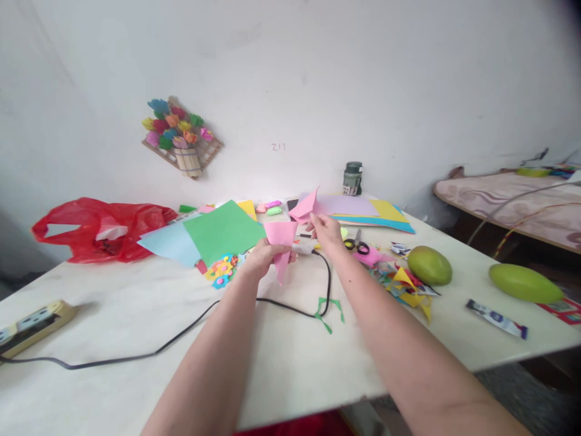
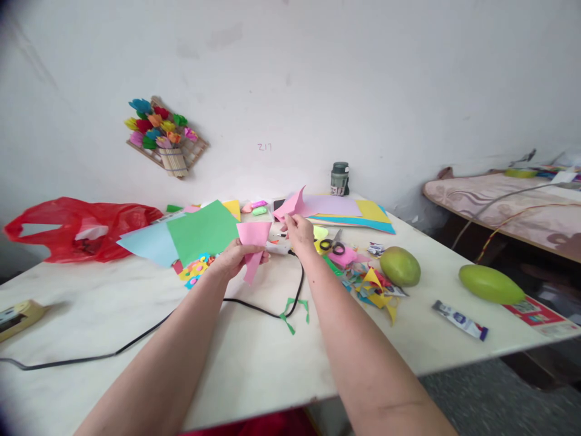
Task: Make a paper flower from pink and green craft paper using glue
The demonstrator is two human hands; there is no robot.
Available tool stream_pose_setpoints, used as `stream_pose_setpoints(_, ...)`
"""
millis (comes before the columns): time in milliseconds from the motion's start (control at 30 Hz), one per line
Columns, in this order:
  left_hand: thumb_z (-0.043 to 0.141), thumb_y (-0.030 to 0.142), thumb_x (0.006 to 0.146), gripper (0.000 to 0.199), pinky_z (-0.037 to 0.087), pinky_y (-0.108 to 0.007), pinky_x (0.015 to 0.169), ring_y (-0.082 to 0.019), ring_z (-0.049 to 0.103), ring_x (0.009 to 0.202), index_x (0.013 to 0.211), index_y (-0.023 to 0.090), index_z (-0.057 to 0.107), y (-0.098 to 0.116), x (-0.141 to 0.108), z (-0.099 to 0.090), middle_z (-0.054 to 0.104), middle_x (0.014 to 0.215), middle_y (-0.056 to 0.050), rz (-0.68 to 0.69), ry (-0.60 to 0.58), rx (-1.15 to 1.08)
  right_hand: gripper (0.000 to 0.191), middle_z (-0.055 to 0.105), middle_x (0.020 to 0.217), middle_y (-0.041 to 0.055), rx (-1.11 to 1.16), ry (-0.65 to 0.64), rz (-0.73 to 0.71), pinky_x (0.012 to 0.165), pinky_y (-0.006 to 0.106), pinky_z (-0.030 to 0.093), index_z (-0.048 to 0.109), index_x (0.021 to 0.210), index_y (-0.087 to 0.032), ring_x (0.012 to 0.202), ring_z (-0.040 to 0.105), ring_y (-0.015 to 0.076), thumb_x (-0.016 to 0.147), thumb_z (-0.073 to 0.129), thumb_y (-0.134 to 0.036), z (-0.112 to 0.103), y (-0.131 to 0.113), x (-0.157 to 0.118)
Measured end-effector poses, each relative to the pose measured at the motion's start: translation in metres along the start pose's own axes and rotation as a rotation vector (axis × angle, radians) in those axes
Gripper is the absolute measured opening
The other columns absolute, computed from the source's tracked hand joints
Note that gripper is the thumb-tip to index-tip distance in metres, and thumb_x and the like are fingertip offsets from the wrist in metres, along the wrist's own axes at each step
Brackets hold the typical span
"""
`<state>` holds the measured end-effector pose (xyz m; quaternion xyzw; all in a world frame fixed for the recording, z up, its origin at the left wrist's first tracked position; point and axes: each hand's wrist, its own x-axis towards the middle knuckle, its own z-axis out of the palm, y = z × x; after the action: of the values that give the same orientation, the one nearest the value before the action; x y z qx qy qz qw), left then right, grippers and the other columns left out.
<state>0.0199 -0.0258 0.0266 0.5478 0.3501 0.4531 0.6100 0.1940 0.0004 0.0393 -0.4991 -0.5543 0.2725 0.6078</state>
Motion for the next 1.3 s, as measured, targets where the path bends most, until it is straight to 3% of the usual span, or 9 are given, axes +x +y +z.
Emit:
stream_pose_setpoints(200,0.069,0.025,0.056,0.025,0.050,-0.033,0.061,-0.022,0.064,0.061,0.074,0.010,0.061,0.003,0.000,0.003,0.066,0.066,-0.010,0.018,0.132,-0.004,0.034,0.045,0.039,-0.0034,0.056,-0.014,0.069,0.036,0.021,0.028,0.044,0.046,-0.018,0.033,0.036,0.0066,0.072,0.052,-0.040,0.002,-0.004,-0.004)
stream_pose_setpoints(300,0.068,0.025,0.055,0.025,0.050,-0.033,0.059,-0.022,0.063,0.058,0.073,0.010,0.061,0.005,0.000,0.004,0.065,0.063,-0.008,0.052,0.201,0.009,0.038,0.045,0.040,-0.0031,0.068,-0.081,0.072,0.034,0.020,0.027,0.045,0.046,-0.017,0.034,0.036,0.0062,0.072,0.052,-0.044,0.005,-0.003,-0.004)
stream_pose_setpoints(400,0.067,0.025,0.055,0.022,0.050,-0.033,0.058,-0.022,0.063,0.057,0.069,0.009,0.062,0.006,0.002,0.005,0.065,0.061,-0.009,0.104,0.230,0.048,0.028,0.053,0.050,-0.0012,0.098,-0.169,0.085,0.035,0.019,0.029,0.052,0.054,-0.016,0.038,0.041,0.0065,0.072,0.054,-0.038,0.008,-0.001,-0.004)
stream_pose_setpoints(467,0.067,0.024,0.055,0.020,0.049,-0.033,0.058,-0.022,0.062,0.057,0.067,0.009,0.062,0.006,0.002,0.006,0.065,0.060,-0.009,0.126,0.230,0.073,0.018,0.058,0.062,0.0002,0.148,-0.229,0.097,0.036,0.018,0.031,0.058,0.066,-0.016,0.044,0.045,0.0068,0.070,0.057,-0.034,0.009,-0.001,-0.005)
stream_pose_setpoints(567,0.066,0.023,0.055,0.020,0.049,-0.033,0.058,-0.022,0.062,0.057,0.068,0.008,0.062,0.007,0.001,0.006,0.065,0.060,-0.009,0.123,0.213,0.081,0.022,0.061,0.074,0.0018,0.210,-0.333,0.101,0.041,0.017,0.035,0.063,0.079,-0.016,0.052,0.047,0.0068,0.068,0.061,-0.035,0.008,-0.004,-0.007)
stream_pose_setpoints(733,0.066,0.025,0.057,0.025,0.048,-0.032,0.058,-0.022,0.062,0.059,0.076,0.009,0.063,0.006,-0.001,0.007,0.065,0.064,-0.009,0.113,0.135,0.079,0.027,0.056,0.064,-0.0003,0.264,-0.434,0.097,0.048,0.018,0.037,0.062,0.072,-0.015,0.057,0.048,0.0077,0.064,0.065,-0.040,0.008,-0.007,-0.010)
stream_pose_setpoints(1000,0.067,0.024,0.058,0.026,0.048,-0.031,0.058,-0.021,0.062,0.059,0.080,0.011,0.063,0.003,0.000,0.010,0.065,0.064,-0.008,0.114,0.032,0.084,0.034,0.045,0.047,-0.0056,0.208,-0.395,0.056,0.050,0.022,0.034,0.048,0.051,-0.016,0.047,0.039,0.0062,0.054,0.071,-0.040,0.012,-0.011,-0.013)
stream_pose_setpoints(1300,0.069,0.031,0.059,0.029,0.048,-0.030,0.059,-0.020,0.062,0.060,0.080,0.011,0.064,0.005,0.000,0.011,0.065,0.065,-0.007,0.144,0.081,0.107,0.036,0.040,0.045,-0.0065,0.216,-0.373,-0.033,0.049,0.023,0.032,0.045,0.046,-0.016,0.046,0.038,0.0065,0.052,0.071,-0.040,0.014,-0.013,-0.014)
